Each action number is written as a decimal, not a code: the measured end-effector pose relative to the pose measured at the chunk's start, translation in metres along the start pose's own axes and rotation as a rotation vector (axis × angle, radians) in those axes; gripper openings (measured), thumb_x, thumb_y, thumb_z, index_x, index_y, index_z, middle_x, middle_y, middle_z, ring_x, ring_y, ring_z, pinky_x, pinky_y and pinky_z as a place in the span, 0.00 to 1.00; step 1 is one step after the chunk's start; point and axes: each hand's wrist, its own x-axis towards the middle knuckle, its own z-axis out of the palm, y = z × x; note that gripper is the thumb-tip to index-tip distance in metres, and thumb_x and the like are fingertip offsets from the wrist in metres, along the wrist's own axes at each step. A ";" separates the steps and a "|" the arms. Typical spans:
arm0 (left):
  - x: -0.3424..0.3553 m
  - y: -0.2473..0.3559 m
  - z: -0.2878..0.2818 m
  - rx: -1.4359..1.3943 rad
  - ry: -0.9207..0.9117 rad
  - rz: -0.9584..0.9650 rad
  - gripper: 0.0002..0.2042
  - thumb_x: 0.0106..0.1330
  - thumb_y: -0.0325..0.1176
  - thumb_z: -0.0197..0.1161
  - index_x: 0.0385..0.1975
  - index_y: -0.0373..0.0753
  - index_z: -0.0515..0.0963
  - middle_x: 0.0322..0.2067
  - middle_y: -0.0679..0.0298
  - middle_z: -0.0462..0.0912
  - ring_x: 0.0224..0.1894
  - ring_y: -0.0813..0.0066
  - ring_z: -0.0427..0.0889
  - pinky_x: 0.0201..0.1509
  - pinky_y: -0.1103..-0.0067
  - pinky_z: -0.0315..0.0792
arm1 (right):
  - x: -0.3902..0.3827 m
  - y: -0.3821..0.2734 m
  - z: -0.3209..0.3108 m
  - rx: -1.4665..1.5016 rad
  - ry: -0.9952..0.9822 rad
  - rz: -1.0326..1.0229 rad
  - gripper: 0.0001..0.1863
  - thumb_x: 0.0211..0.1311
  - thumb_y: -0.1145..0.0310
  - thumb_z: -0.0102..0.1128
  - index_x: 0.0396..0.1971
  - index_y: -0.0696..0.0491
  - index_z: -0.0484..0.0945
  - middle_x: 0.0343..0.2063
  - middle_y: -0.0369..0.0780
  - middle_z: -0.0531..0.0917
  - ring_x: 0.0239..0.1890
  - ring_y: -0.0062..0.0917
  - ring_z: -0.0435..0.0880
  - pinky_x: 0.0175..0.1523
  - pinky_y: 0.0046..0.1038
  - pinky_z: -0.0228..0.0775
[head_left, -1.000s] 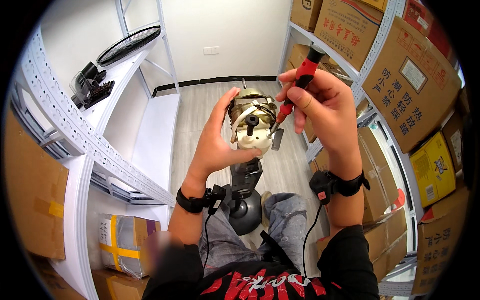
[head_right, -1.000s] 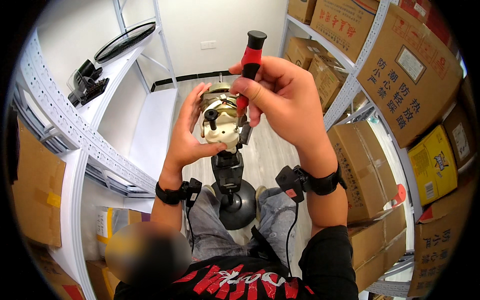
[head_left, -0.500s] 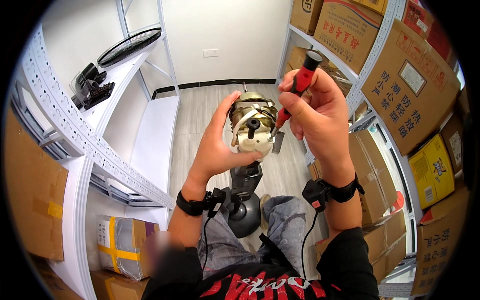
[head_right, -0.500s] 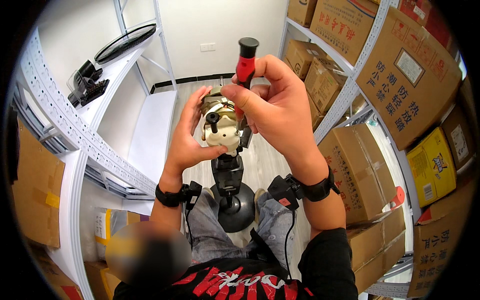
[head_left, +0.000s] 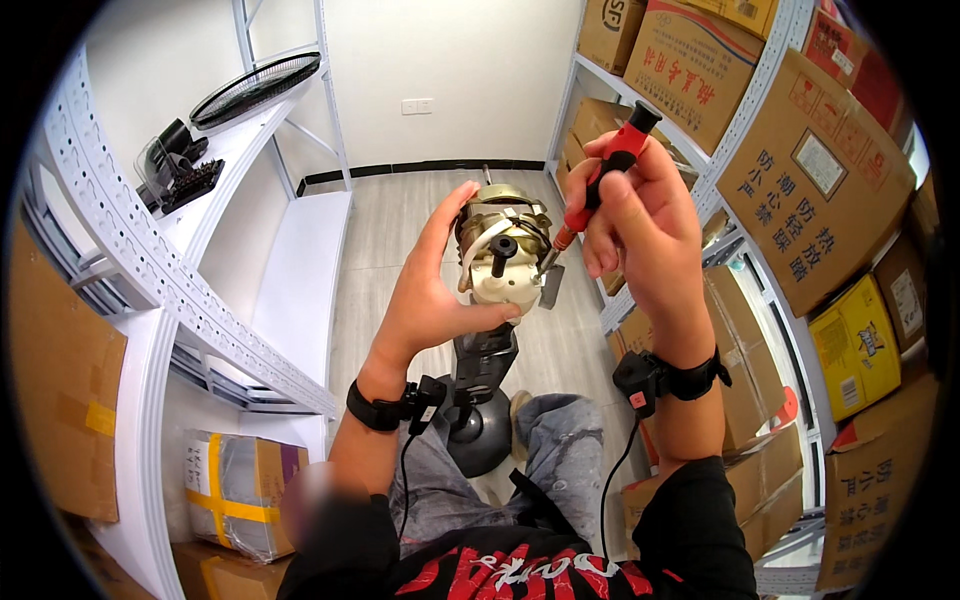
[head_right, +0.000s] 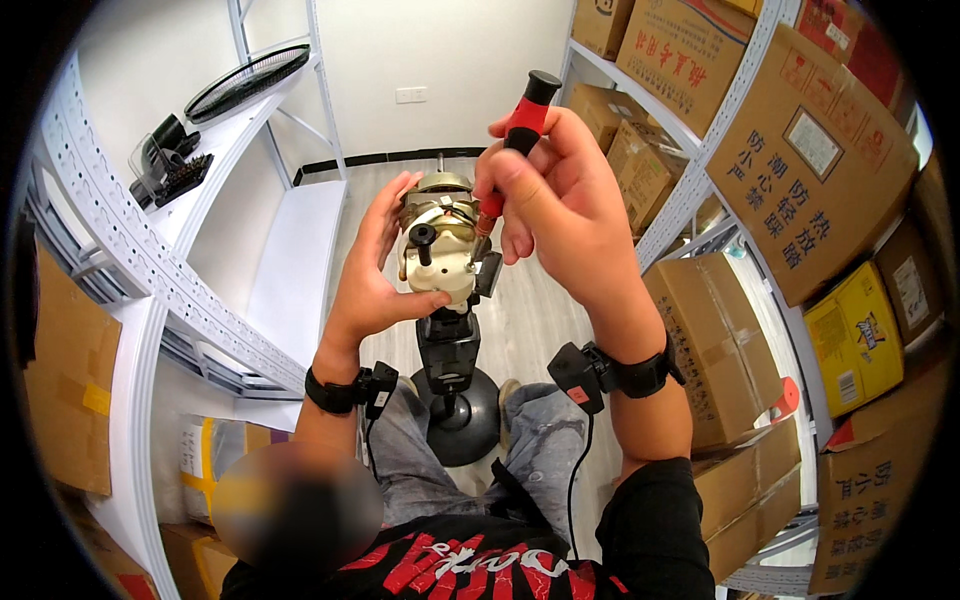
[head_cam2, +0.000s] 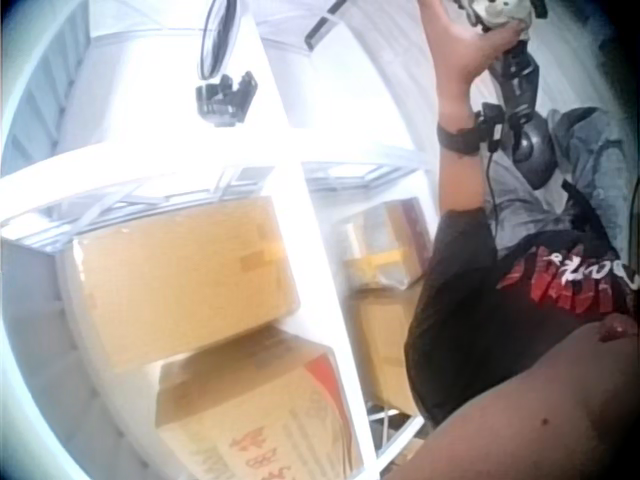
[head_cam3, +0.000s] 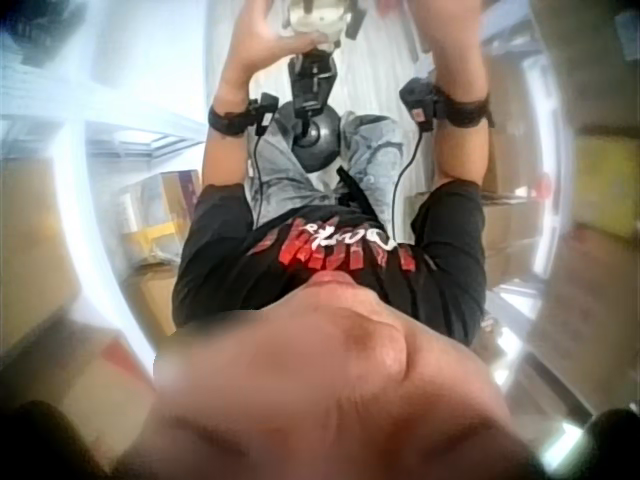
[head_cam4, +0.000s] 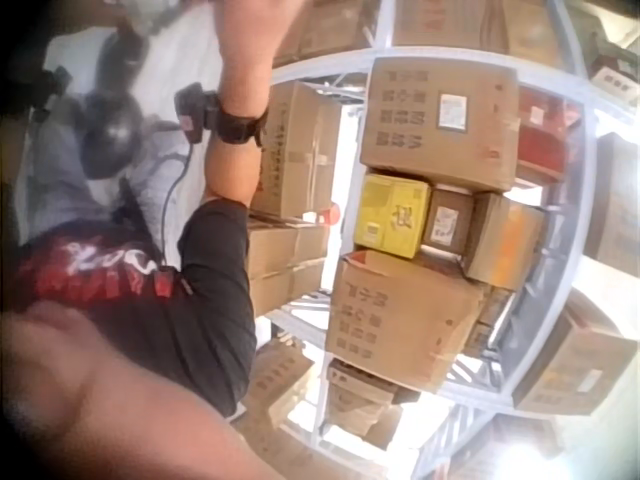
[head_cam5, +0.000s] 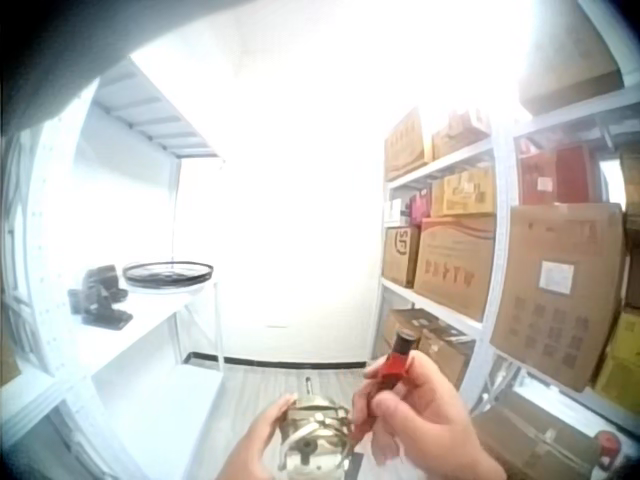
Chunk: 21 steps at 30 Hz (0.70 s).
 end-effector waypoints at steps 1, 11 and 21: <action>0.000 0.000 0.000 0.000 0.002 -0.004 0.54 0.37 0.36 0.81 0.71 0.40 0.60 0.64 0.56 0.71 0.67 0.61 0.70 0.71 0.69 0.62 | -0.001 0.002 0.002 -0.021 0.015 -0.028 0.11 0.69 0.75 0.59 0.46 0.58 0.68 0.29 0.41 0.83 0.18 0.16 0.78 0.20 0.15 0.66; 0.000 0.002 0.000 -0.002 -0.008 0.003 0.54 0.37 0.38 0.81 0.71 0.39 0.59 0.64 0.55 0.70 0.67 0.60 0.70 0.71 0.68 0.62 | 0.004 -0.013 -0.001 -0.090 -0.113 -0.001 0.07 0.69 0.74 0.60 0.42 0.60 0.76 0.38 0.43 0.86 0.22 0.14 0.79 0.25 0.15 0.71; 0.000 0.003 0.000 0.010 0.002 0.001 0.54 0.37 0.38 0.81 0.71 0.39 0.60 0.64 0.54 0.70 0.67 0.59 0.70 0.71 0.68 0.62 | -0.002 -0.002 0.017 -0.138 0.068 -0.030 0.09 0.67 0.74 0.62 0.42 0.60 0.73 0.31 0.39 0.83 0.24 0.15 0.81 0.27 0.16 0.73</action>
